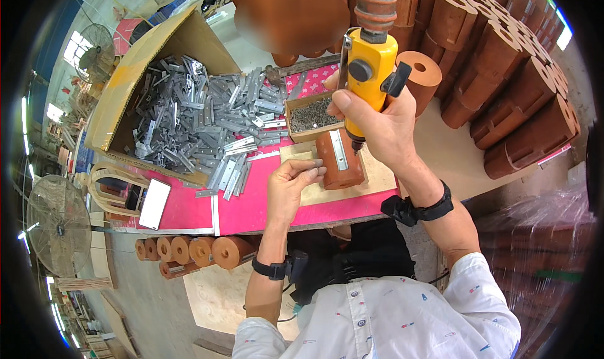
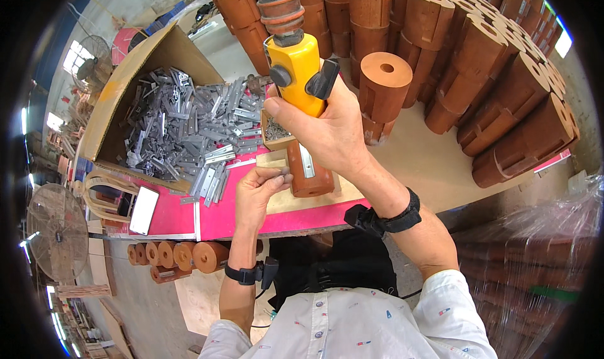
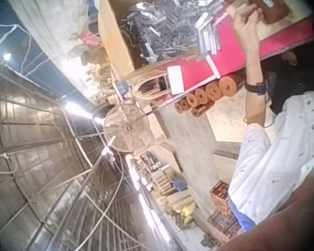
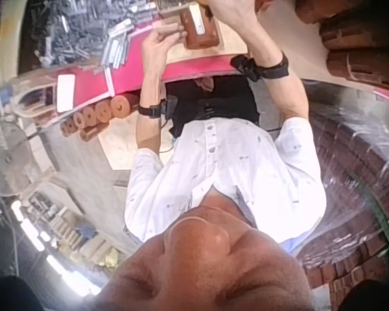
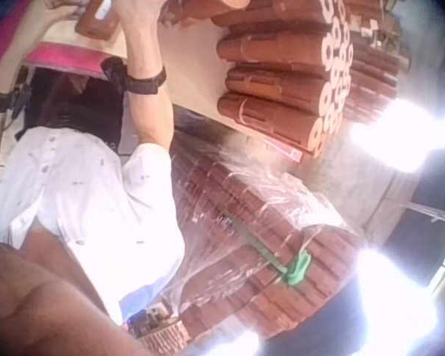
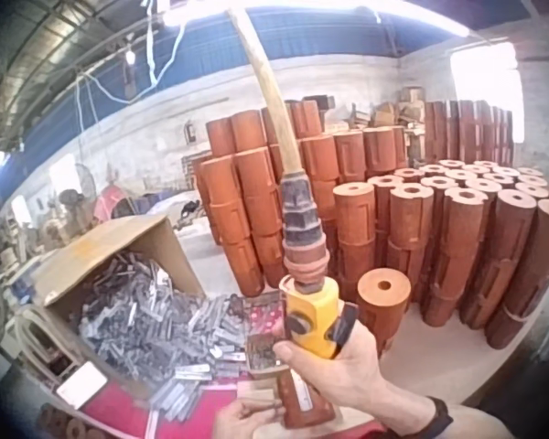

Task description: Attaching metal brackets to wooden cylinders using an electric screwdriver.

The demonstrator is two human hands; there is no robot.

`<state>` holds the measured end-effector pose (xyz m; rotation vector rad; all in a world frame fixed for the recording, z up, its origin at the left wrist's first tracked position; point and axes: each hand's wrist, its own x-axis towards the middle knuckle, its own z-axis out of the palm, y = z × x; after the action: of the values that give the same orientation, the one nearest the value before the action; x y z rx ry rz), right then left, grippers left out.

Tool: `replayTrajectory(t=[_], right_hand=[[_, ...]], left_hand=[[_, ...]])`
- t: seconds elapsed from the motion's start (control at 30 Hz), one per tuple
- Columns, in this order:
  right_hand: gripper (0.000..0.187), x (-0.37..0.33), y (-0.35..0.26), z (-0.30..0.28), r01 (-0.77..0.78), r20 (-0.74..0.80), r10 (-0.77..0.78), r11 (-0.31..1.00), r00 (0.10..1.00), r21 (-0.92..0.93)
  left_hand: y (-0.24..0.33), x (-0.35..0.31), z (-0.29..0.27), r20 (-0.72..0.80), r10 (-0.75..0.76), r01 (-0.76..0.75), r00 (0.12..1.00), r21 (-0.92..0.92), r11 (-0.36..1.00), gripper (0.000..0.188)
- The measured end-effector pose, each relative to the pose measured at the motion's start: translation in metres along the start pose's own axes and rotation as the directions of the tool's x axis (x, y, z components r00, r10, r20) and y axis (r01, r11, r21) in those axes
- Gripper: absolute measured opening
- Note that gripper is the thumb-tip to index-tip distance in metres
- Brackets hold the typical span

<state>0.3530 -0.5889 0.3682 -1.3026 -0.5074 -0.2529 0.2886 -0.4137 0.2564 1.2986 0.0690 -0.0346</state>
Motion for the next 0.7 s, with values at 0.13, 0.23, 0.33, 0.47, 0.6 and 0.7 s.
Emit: replayTrajectory(t=[0.13,0.23,0.33,0.47,0.6,0.7], right_hand=[[0.030,0.000,-0.004,0.002,-0.003,0.001,0.003,1.000,1.000,0.003],[0.031,-0.001,-0.007,0.004,-0.008,0.004,0.008,1.000,1.000,0.023],[0.023,-0.001,-0.008,0.007,0.053,0.000,-0.053,0.998,0.999,-0.039],[0.026,-0.002,-0.009,0.009,0.019,0.015,-0.020,0.999,1.000,0.041],[0.029,-0.003,-0.014,0.013,-0.031,0.057,0.027,0.997,0.998,0.074],[0.029,-0.004,-0.015,0.015,-0.029,0.054,0.025,0.996,0.998,0.084]], left_hand=[[-0.008,-0.001,0.000,-0.040,0.045,-0.047,0.998,-0.036,0.998,0.014],[-0.007,-0.003,-0.005,-0.103,0.033,-0.013,0.994,0.190,0.982,0.014],[-0.012,-0.004,-0.009,-0.079,0.039,-0.024,0.996,0.180,0.983,0.015],[-0.001,-0.012,-0.001,-0.001,-0.004,0.004,1.000,0.110,0.994,0.011],[0.003,-0.016,0.007,0.083,-0.009,0.005,0.996,0.049,0.999,0.006],[0.005,-0.014,0.015,0.067,0.006,-0.011,0.998,0.073,0.997,0.009]])
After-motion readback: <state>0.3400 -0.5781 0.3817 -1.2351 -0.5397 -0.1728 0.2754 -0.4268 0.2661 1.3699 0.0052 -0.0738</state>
